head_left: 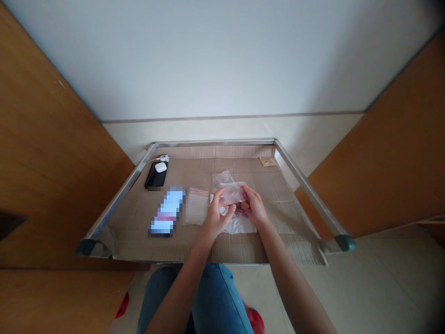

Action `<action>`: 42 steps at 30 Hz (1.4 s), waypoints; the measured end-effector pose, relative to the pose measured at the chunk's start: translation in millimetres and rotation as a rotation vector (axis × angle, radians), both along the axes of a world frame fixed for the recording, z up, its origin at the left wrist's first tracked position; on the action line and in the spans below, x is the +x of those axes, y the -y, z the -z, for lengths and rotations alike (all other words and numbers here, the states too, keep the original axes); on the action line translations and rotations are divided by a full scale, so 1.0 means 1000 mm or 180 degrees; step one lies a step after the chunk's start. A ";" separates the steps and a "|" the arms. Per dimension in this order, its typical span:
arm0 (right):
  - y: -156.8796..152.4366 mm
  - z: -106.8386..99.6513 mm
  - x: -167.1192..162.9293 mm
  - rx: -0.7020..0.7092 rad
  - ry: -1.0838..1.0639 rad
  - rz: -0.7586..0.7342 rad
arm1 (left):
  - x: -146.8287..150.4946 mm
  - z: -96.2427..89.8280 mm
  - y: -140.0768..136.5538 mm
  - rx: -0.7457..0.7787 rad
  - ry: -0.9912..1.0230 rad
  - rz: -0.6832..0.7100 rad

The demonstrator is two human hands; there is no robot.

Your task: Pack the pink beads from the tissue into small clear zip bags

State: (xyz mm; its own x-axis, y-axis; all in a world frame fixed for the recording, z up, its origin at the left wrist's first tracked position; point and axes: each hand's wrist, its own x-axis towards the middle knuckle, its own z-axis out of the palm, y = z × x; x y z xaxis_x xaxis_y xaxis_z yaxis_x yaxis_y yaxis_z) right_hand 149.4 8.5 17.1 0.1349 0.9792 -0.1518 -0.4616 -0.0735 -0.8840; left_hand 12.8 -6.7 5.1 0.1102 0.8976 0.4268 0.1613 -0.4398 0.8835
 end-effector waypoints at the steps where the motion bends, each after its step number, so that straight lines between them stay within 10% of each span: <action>1: 0.000 0.000 0.000 -0.0026 -0.0076 0.0013 | 0.000 0.000 0.001 0.0087 -0.0101 -0.0043; 18: 0.001 0.001 0.003 -0.0251 -0.0357 -0.0238 | -0.005 0.000 0.000 0.1180 -0.0638 -0.0343; 28: 0.003 0.001 0.008 -0.0474 -0.0901 -0.1383 | -0.008 0.015 -0.001 0.0807 -0.0432 -0.0810; 42: 0.002 0.004 0.007 -0.0463 -0.0912 -0.1465 | -0.008 0.014 0.001 0.0841 -0.0409 -0.0833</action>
State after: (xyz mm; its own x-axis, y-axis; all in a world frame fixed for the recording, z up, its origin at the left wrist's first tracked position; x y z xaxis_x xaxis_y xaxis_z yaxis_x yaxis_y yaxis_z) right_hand 156.8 6.8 13.4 -0.3680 0.8935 -0.2574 -0.5732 -0.4360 -0.6938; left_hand 5.1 -7.3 -8.7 -0.0403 0.7636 0.6445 0.4002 -0.5786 0.7106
